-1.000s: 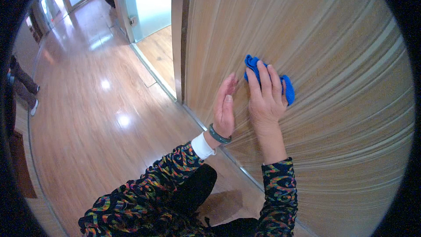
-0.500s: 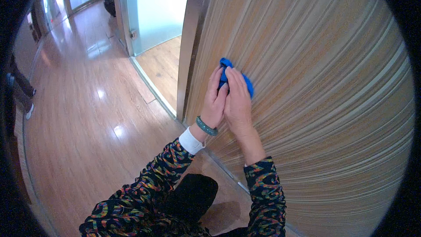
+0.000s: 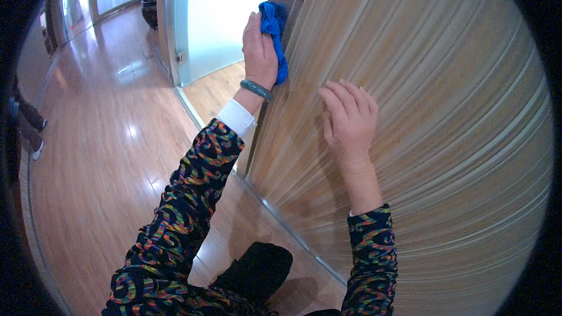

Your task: The person wipes a wooden door and adjacent frosted glass panel with a blue cloth, moving methodically from the door to the glass and back, cleaning both sides of the door and the glass surface.

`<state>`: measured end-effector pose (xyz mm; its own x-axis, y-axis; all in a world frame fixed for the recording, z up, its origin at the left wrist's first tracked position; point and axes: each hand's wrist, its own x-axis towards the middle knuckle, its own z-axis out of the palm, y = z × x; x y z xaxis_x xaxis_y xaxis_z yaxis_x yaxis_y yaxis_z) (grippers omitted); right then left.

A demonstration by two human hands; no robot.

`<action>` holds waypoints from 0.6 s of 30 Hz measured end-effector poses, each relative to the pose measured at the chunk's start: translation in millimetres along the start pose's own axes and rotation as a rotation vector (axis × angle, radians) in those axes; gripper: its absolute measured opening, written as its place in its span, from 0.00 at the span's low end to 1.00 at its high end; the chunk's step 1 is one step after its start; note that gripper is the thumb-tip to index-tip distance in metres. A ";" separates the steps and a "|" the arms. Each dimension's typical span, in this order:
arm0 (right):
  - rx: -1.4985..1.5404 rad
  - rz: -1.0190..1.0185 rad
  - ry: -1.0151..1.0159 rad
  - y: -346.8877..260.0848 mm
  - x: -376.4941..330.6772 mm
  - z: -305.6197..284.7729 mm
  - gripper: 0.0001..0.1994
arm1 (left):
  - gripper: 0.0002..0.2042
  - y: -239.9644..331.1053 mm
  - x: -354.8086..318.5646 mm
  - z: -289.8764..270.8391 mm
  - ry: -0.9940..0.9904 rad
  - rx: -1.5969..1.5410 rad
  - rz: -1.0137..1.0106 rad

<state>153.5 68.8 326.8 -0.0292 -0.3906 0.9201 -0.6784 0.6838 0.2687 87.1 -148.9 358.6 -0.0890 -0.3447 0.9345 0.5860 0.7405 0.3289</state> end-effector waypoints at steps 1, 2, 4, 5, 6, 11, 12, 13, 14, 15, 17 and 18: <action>-0.039 -0.044 0.013 -1.3 -2.7 2.3 0.20 | 0.23 -1.6 -3.2 1.1 0.067 0.069 0.109; -0.063 -0.046 0.002 -2.7 -3.6 2.5 0.19 | 0.24 -0.1 -7.6 0.4 0.107 0.141 0.166; -0.080 -0.058 0.019 -4.9 0.2 -2.5 0.18 | 0.27 6.7 -9.0 -4.9 0.137 0.238 0.275; -0.086 -0.052 0.006 -4.9 4.1 -7.3 0.18 | 0.27 10.9 -4.9 -7.7 0.082 0.223 0.265; -0.085 -0.044 -0.001 -3.6 8.4 -13.6 0.18 | 0.27 14.3 2.3 -9.4 0.036 0.211 0.269; -0.099 -0.031 -0.012 20.1 42.0 -35.7 0.17 | 0.26 19.7 22.2 1.3 0.040 0.178 0.201; -0.087 -0.027 -0.016 24.5 49.1 -37.1 0.18 | 0.25 15.2 17.5 1.0 0.027 0.196 0.159; -0.075 -0.023 -0.019 28.4 56.6 -36.7 0.18 | 0.24 8.8 10.3 -0.4 0.012 0.197 0.119; -0.084 -0.018 -0.017 31.8 64.6 -34.4 0.18 | 0.24 0.3 1.1 -3.2 0.007 0.194 0.083; -0.093 -0.014 -0.014 34.2 73.0 -30.0 0.18 | 0.24 -10.6 -7.8 -6.9 0.004 0.179 0.044; -0.088 -0.025 -0.003 37.4 90.6 -15.0 0.17 | 0.24 -36.2 -27.9 -18.4 0.055 0.169 -0.067; -0.082 -0.030 0.008 37.7 98.5 -6.9 0.17 | 0.24 -48.4 -38.7 -24.3 0.086 0.150 -0.140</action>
<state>130.1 60.3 429.5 -0.0036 -0.4065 0.9137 -0.6160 0.7206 0.3181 81.8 -185.4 303.2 -0.0882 -0.4939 0.8651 0.4455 0.7572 0.4777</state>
